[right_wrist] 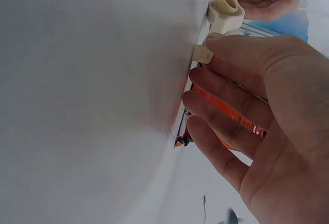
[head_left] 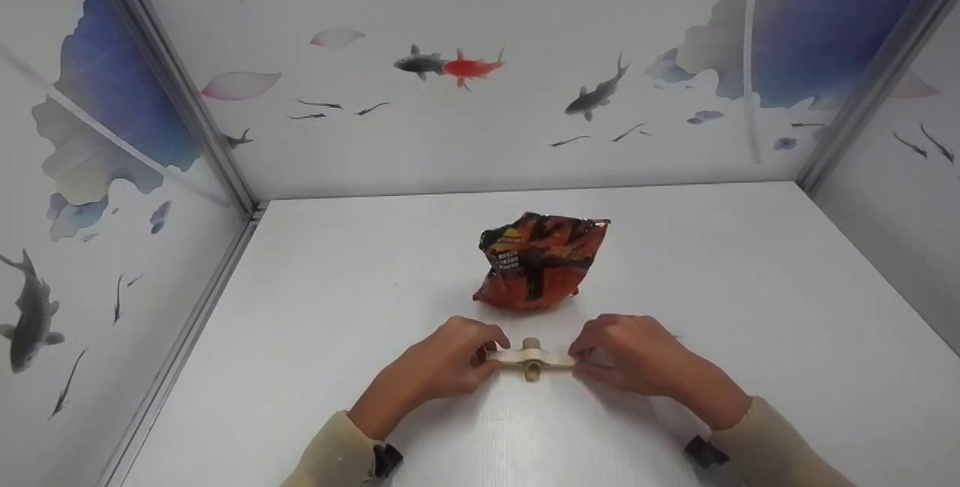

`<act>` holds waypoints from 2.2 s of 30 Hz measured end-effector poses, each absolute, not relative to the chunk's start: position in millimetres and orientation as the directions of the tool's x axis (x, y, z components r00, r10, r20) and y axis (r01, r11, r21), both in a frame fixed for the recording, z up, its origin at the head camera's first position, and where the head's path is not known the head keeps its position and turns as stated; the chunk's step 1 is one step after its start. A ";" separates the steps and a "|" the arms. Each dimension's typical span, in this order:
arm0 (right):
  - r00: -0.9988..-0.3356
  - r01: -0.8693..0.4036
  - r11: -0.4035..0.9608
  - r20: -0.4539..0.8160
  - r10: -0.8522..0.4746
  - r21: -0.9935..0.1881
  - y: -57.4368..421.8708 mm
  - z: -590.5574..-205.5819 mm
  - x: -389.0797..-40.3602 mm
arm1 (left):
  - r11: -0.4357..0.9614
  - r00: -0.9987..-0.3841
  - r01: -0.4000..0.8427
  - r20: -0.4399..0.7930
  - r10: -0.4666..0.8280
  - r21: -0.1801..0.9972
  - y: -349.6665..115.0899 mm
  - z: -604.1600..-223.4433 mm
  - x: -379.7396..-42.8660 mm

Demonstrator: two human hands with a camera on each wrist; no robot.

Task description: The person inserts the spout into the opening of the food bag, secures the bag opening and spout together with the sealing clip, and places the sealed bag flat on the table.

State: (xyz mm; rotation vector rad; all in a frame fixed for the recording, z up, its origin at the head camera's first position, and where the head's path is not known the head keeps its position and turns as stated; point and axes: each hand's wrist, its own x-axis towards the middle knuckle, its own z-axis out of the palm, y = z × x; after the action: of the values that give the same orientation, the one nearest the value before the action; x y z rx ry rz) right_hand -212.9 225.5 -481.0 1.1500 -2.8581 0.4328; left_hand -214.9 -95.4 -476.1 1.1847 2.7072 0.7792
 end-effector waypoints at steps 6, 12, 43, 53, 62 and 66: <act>-0.730 -0.678 0.688 0.122 -0.673 -0.260 225.6 -482.3 -212.9 | 0.577 -0.705 0.645 0.099 0.703 0.501 -95.4 -476.6 -215.6; -0.736 -0.670 0.694 0.116 -0.666 -0.265 225.8 -481.2 -212.9 | 0.554 -0.696 0.650 0.114 0.709 0.521 -95.5 -476.8 -216.3; -0.703 -0.708 0.556 0.359 -0.614 -0.435 220.5 -466.6 -225.5 | 0.482 -0.768 0.628 0.388 0.509 0.611 -81.7 -459.9 -223.4; -0.670 -0.742 0.511 0.456 -0.586 -0.434 219.6 -458.9 -233.2 | 0.469 -0.783 0.608 0.388 0.486 0.640 -72.7 -455.1 -224.9; -0.670 -0.742 0.500 0.502 -0.547 -0.446 217.1 -457.8 -232.2 | 0.458 -0.780 0.610 0.386 0.492 0.647 -67.3 -455.8 -224.4; -0.653 -0.757 0.494 0.527 -0.543 -0.429 215.9 -458.7 -231.9 | 0.461 -0.773 0.617 0.382 0.507 0.638 -66.5 -456.4 -224.2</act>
State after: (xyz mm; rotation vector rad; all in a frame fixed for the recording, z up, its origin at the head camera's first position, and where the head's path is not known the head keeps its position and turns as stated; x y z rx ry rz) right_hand -231.9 215.9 -458.7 1.0922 -2.4199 0.9306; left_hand -224.2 -66.5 -456.4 1.0841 2.8001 1.3188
